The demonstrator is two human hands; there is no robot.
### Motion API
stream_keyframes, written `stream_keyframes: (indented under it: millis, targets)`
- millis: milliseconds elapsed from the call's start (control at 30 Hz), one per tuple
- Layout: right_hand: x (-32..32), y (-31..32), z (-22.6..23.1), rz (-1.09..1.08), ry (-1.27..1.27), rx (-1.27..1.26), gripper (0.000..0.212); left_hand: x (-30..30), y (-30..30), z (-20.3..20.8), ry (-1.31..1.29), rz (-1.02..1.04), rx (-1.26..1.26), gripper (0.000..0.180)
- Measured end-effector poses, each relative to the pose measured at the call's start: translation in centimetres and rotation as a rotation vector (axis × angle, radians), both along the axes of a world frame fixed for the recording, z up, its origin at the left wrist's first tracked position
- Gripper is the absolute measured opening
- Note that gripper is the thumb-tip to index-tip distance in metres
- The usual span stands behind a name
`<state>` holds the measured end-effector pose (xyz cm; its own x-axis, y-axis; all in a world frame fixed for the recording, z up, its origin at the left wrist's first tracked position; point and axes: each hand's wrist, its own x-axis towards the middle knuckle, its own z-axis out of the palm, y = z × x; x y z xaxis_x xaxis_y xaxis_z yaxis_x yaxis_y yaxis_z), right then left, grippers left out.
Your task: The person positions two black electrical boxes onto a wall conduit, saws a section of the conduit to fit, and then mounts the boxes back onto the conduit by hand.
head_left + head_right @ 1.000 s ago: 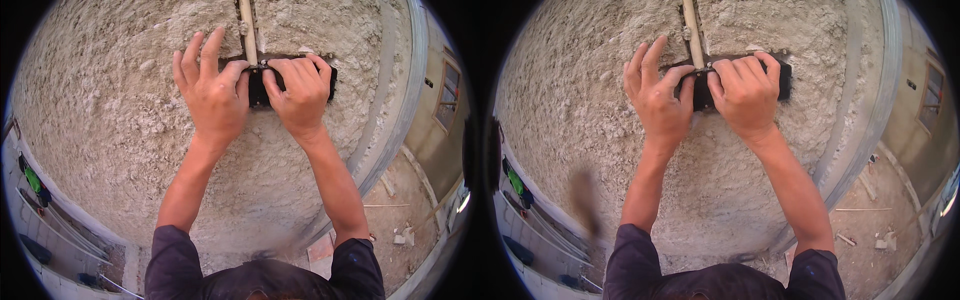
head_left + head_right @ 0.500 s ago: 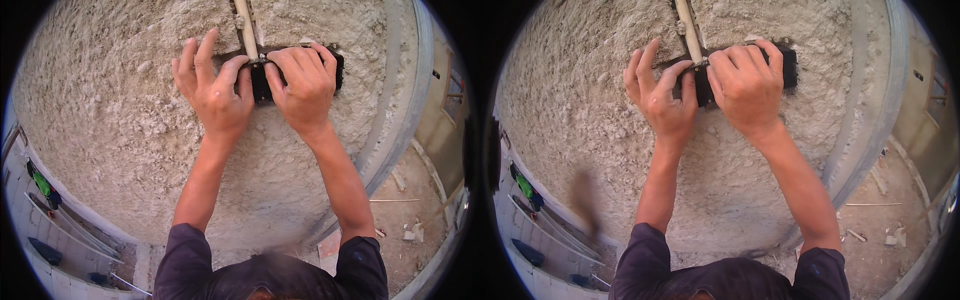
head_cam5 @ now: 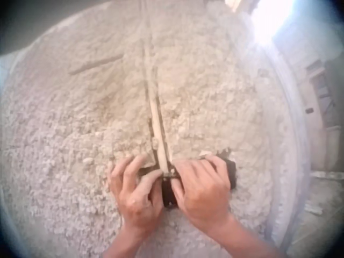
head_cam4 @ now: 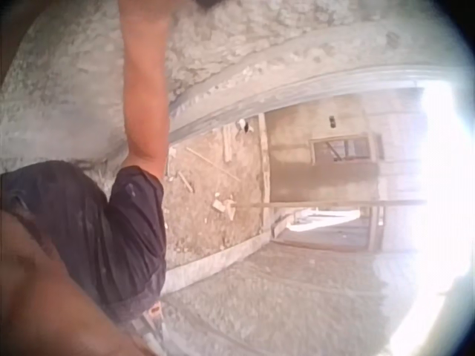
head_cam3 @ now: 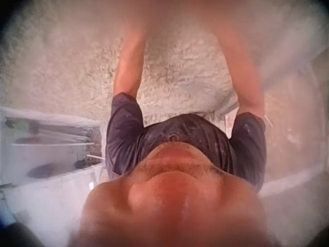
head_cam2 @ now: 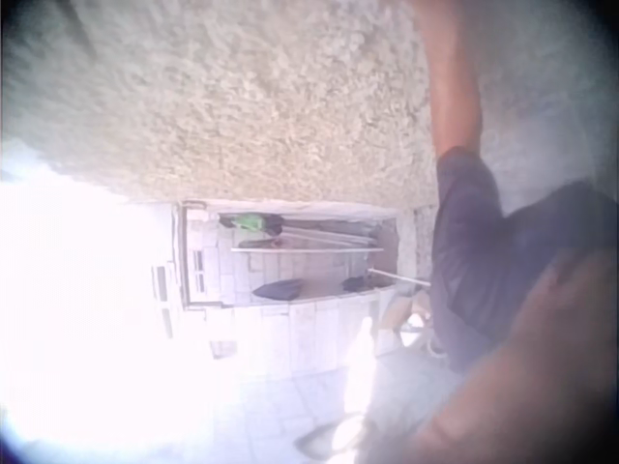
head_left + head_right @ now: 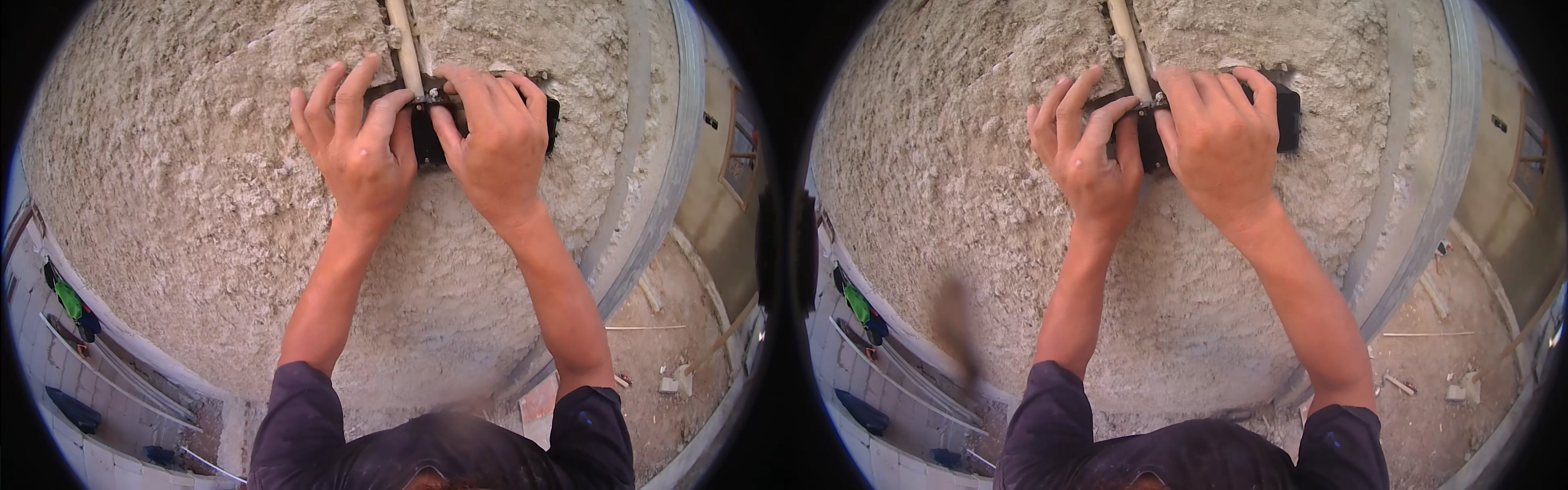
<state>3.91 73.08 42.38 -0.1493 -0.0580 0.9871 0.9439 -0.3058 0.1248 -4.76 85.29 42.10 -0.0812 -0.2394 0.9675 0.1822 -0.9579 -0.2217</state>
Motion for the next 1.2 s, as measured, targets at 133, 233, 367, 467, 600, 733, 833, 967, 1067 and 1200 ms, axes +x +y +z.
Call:
stream_keyframes:
  millis: [133,233,367,467,600,733,833,967,1067,1200]
  targets:
    - [0.4,-0.2,0.3,-0.039,-0.045,-0.066,0.025,0.2,0.3,0.1,-0.03,-0.033,0.026,0.013]
    - [0.5,-0.4,0.6,-0.052,-0.062,-0.081,0.02,0.2,0.3,0.3,-0.029,-0.038,0.03,0.012]
    - [0.7,-0.9,0.9,0.001,-0.058,-0.077,0.013,-0.5,-0.4,1.1,0.007,-0.029,0.043,0.014]
    - [0.5,-0.8,1.2,-0.007,-0.045,-0.081,0.012,-0.7,-0.4,1.3,0.013,-0.014,0.047,0.015]
    - [1.1,0.1,0.7,0.017,-0.066,-0.031,0.013,-0.1,-0.2,0.8,-0.026,-0.031,0.029,0.015]
    - [1.6,0.9,0.5,0.023,-0.147,0.076,0.015,0.3,0.0,0.7,-0.052,-0.012,0.058,0.016]
    - [1.7,1.0,0.3,0.035,-0.103,0.06,0.013,0.3,-0.2,0.9,-0.04,-0.027,0.064,0.016]
    - [-0.6,-0.6,1.0,0.121,0.099,-0.089,0.019,-0.4,-0.4,1.2,-0.003,-0.024,0.043,0.016]
    - [0.2,0.7,0.5,0.116,0.029,0.016,0.014,0.0,0.0,0.9,-0.061,-0.015,0.059,0.015]
    - [1.3,2.3,-0.8,0.072,-0.032,0.142,0.013,1.3,1.0,0.1,-0.122,-0.047,0.088,0.01]
